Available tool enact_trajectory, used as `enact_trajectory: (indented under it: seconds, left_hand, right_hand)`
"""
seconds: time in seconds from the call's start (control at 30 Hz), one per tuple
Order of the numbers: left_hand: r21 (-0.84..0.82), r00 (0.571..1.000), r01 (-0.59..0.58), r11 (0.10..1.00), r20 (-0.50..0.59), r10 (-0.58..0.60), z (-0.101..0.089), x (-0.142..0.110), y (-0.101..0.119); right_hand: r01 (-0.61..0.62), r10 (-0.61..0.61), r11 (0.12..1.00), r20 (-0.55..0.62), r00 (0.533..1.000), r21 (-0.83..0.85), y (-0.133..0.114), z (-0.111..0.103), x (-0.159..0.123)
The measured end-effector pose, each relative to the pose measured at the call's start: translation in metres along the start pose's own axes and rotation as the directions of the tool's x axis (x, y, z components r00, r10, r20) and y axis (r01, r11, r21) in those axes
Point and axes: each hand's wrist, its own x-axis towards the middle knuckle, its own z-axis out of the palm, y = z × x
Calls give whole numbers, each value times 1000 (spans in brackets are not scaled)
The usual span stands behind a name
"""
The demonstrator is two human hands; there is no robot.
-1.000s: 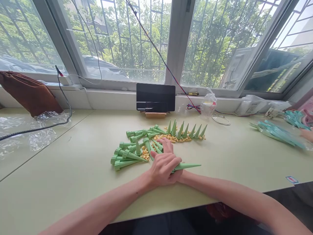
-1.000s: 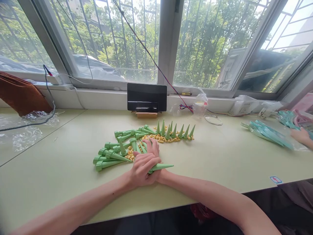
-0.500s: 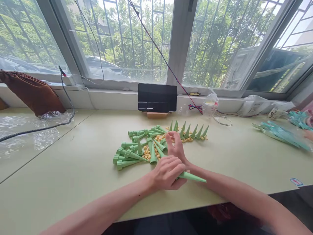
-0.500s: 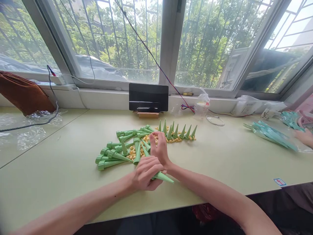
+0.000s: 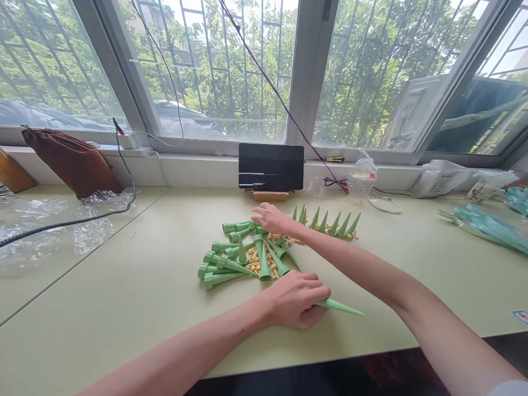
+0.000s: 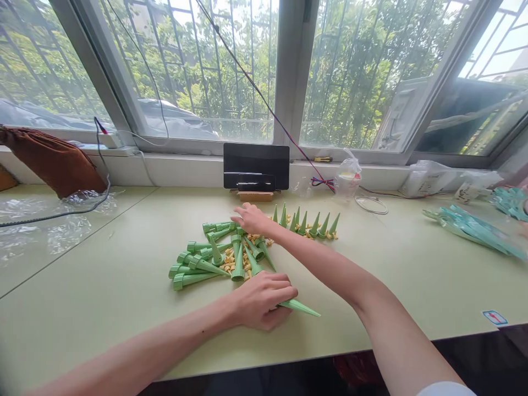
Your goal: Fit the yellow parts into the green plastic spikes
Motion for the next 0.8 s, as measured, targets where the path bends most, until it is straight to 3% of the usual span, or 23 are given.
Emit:
enact_trajectory:
  seconds: [0.13, 0.33, 0.5, 0.8]
  left_hand:
    - [-33, 1000, 23, 999, 6, -23, 1, -1, -1]
    - [-74, 998, 70, 995, 17, -69, 1, 0, -2]
    - [-84, 989, 150, 985, 34, -147, 0, 1, -3]
    - [-88, 978, 206, 975, 31, -204, 0, 0, -5]
  right_hand:
    - [21, -23, 999, 64, 998, 24, 3, 7, 15]
    - [64, -69, 996, 102, 992, 55, -4, 17, 14]
    - [128, -146, 984, 151, 978, 127, -16, 13, 8]
    - [114, -150, 978, 211, 966, 174, -26, 6, 0]
